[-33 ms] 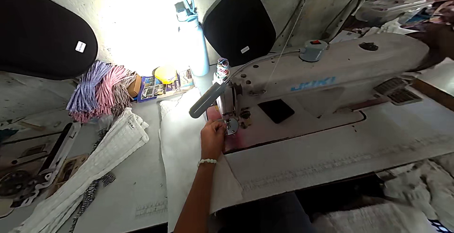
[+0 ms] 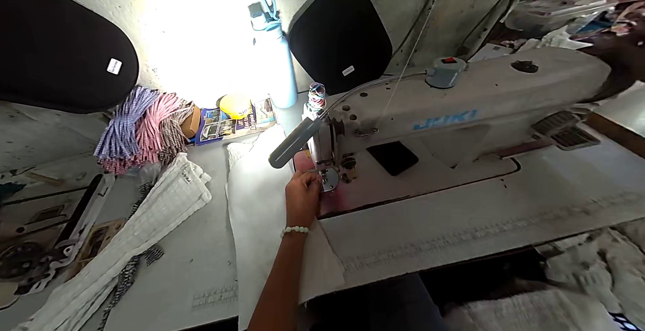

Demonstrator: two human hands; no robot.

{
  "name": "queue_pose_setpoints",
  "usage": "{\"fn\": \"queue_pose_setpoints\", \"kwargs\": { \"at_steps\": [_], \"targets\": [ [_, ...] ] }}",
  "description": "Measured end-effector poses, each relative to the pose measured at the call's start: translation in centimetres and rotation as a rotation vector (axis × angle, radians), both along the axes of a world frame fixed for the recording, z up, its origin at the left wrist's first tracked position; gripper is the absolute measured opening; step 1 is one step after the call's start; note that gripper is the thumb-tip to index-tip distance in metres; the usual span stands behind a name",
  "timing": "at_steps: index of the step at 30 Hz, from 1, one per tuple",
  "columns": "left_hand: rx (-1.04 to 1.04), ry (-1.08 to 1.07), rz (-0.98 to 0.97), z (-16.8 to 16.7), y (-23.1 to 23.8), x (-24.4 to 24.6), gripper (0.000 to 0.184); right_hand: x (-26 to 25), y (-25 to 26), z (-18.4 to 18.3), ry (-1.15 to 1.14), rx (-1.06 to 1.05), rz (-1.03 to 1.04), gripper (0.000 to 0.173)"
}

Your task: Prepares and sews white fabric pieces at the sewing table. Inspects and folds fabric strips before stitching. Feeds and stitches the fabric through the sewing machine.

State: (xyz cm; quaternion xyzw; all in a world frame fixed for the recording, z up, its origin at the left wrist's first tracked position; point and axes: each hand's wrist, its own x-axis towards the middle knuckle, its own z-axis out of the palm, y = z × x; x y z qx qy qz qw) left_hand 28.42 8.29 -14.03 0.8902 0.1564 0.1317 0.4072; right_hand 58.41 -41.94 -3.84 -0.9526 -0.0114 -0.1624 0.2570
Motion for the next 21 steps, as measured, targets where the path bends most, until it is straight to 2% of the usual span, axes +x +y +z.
{"fn": "queue_pose_setpoints", "kwargs": {
  "at_steps": [1,3,6,8,11,13,15,18,21],
  "targets": [
    [0.010,-0.016,0.010,-0.2,-0.1,0.0,0.014,-0.8,0.6,-0.1,0.009,0.044,-0.017,0.044],
    [0.025,-0.023,0.019,-0.4,-0.3,0.1,0.014,-2.0,0.4,-2.9,-0.112,0.147,-0.067,0.044],
    [0.019,-0.010,0.018,-0.3,-0.3,0.1,0.016,-5.8,2.2,-6.9,-0.215,0.470,-0.183,0.050],
    [0.014,-0.020,0.015,-0.4,-0.2,0.0,0.016,-8.4,3.3,-8.5,-0.184,0.604,-0.195,0.052],
    [0.013,-0.024,0.033,-0.4,-0.3,0.0,0.015,-11.2,4.0,-10.0,-0.190,0.602,-0.210,0.055],
    [0.009,-0.016,0.038,-0.3,-0.3,0.0,0.015,-15.0,7.5,-9.1,-0.230,0.707,-0.218,0.050],
    [0.000,-0.006,0.039,-0.2,-0.3,0.1,0.015,-19.7,14.3,-8.0,-0.220,0.815,-0.169,0.037],
    [-0.015,-0.005,0.055,-0.2,-0.3,0.2,0.016,-24.8,24.5,-8.6,0.153,0.946,0.206,0.020],
    [-0.016,0.008,0.067,-0.2,-0.3,0.2,0.016,-24.8,31.8,-9.0,0.571,0.939,0.414,0.017]
  ]
}}
